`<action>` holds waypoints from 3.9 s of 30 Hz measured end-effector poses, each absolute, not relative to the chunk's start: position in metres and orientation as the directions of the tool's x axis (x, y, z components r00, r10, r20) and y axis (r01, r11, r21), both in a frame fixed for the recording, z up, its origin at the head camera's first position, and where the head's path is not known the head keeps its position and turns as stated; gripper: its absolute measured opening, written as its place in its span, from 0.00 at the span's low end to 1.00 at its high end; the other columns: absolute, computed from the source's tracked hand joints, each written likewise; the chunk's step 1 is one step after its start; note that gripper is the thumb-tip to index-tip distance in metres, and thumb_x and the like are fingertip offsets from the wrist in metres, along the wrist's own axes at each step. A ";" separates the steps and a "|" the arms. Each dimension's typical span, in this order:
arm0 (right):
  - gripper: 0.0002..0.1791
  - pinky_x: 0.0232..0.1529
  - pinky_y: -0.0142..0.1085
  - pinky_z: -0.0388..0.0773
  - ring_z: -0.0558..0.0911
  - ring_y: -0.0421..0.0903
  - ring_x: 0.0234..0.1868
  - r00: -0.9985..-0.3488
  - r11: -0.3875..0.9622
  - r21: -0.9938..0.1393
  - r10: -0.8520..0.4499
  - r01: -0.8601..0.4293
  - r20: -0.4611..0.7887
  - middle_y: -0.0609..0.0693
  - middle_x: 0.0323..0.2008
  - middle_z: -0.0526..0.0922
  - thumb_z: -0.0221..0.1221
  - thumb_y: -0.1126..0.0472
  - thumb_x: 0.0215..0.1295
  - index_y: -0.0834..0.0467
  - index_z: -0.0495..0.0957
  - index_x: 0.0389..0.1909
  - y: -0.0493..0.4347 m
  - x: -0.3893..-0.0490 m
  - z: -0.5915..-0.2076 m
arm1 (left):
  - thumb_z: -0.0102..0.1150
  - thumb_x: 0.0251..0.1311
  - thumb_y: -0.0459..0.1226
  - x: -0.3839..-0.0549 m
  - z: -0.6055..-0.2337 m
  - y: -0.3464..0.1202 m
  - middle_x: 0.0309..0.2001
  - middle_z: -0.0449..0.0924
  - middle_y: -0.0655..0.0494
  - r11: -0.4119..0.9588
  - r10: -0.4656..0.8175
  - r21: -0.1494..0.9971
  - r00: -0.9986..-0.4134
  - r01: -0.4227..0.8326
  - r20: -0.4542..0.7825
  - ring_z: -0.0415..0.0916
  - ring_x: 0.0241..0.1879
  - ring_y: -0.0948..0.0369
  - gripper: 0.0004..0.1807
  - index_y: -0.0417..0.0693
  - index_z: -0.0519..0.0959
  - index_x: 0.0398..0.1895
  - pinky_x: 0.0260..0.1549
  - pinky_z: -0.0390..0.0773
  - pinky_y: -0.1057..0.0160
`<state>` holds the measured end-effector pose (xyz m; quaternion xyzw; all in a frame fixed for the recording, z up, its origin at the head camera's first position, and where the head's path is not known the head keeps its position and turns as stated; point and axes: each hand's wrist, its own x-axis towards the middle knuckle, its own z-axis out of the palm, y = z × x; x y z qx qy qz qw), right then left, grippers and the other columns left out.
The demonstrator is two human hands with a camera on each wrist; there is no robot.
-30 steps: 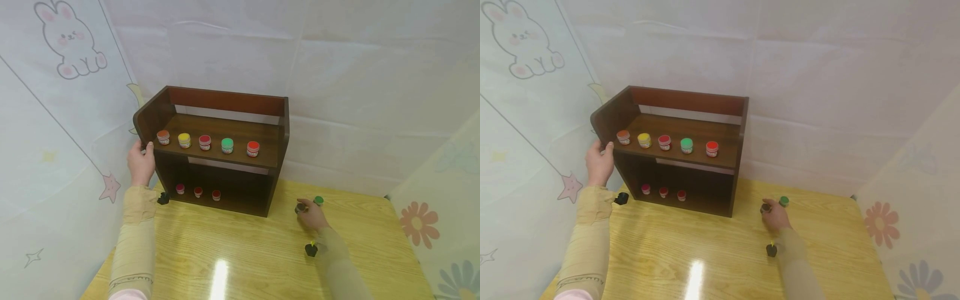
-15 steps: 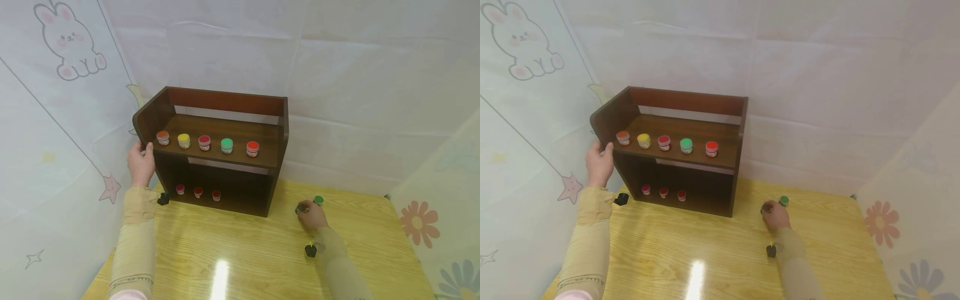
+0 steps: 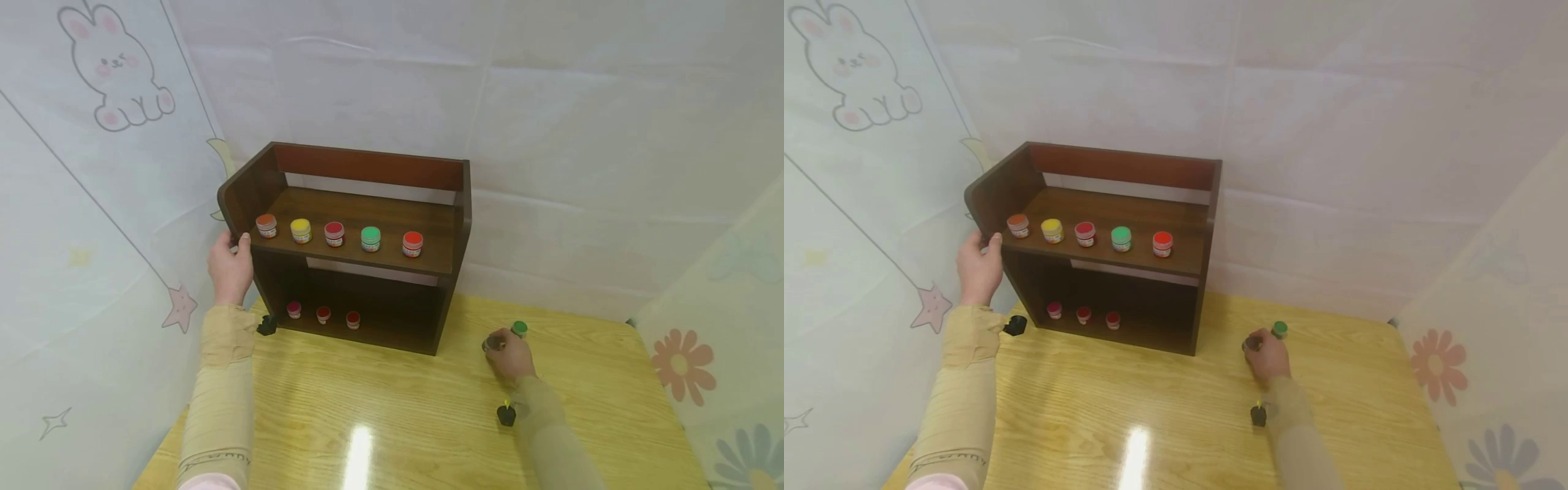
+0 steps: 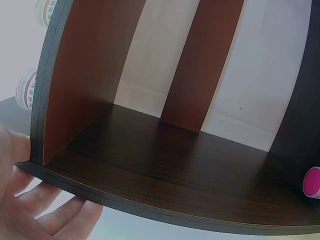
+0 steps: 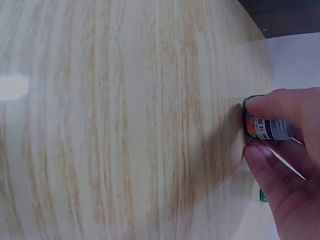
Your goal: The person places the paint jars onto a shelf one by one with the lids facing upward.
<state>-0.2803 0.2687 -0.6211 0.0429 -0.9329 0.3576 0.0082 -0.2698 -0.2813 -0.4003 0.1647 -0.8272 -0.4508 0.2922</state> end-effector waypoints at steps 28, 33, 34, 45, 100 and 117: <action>0.20 0.46 0.55 0.80 0.81 0.61 0.48 -0.995 0.650 -0.755 -0.017 -0.083 0.095 0.67 0.53 0.78 0.65 0.62 0.67 0.67 0.72 0.55 0.262 -0.270 -0.586 | 0.46 0.78 0.46 -0.267 -0.398 -0.280 0.61 0.77 0.37 0.532 -0.535 0.847 -0.782 -0.017 0.320 0.73 0.62 0.44 0.23 0.35 0.75 0.59 0.61 0.72 0.46; 0.21 0.43 0.52 0.81 0.82 0.60 0.47 -0.993 0.644 -0.759 -0.010 -0.096 0.117 0.66 0.52 0.79 0.65 0.63 0.66 0.66 0.72 0.56 0.261 -0.271 -0.580 | 0.46 0.78 0.45 -0.267 -0.397 -0.279 0.60 0.77 0.37 0.536 -0.538 0.844 -0.774 -0.010 0.332 0.74 0.61 0.44 0.22 0.34 0.75 0.58 0.60 0.73 0.46; 0.22 0.42 0.51 0.82 0.82 0.60 0.46 -0.992 0.643 -0.759 -0.011 -0.104 0.127 0.67 0.52 0.78 0.65 0.63 0.66 0.67 0.72 0.57 0.261 -0.272 -0.579 | 0.46 0.78 0.45 -0.267 -0.397 -0.279 0.60 0.77 0.37 0.536 -0.538 0.844 -0.774 -0.010 0.333 0.74 0.61 0.44 0.23 0.34 0.75 0.58 0.60 0.72 0.46; 0.21 0.31 0.38 0.80 0.83 0.54 0.37 -0.972 0.628 -0.755 -0.015 -0.190 0.232 0.64 0.46 0.82 0.65 0.68 0.64 0.63 0.77 0.57 0.258 -0.271 -0.568 | 0.46 0.78 0.45 -0.267 -0.398 -0.279 0.59 0.78 0.37 0.539 -0.539 0.843 -0.770 -0.003 0.342 0.74 0.61 0.44 0.22 0.34 0.76 0.58 0.60 0.73 0.45; 0.25 0.44 0.26 0.79 0.81 0.43 0.37 -0.668 0.468 -0.582 -0.026 -0.665 0.744 0.64 0.45 0.82 0.63 0.87 0.53 0.72 0.77 0.53 0.200 -0.197 -0.394 | 0.45 0.79 0.47 -0.266 -0.397 -0.278 0.60 0.77 0.38 0.522 -0.540 0.852 -0.781 -0.020 0.313 0.73 0.61 0.46 0.24 0.36 0.75 0.61 0.60 0.72 0.46; 0.24 0.49 0.26 0.78 0.79 0.40 0.46 -0.604 0.407 -0.550 -0.006 -0.730 0.797 0.66 0.54 0.77 0.62 0.89 0.52 0.74 0.78 0.52 0.189 -0.184 -0.374 | 0.45 0.78 0.46 -0.266 -0.399 -0.278 0.59 0.78 0.38 0.529 -0.539 0.849 -0.775 -0.007 0.329 0.74 0.61 0.45 0.24 0.36 0.76 0.60 0.60 0.73 0.46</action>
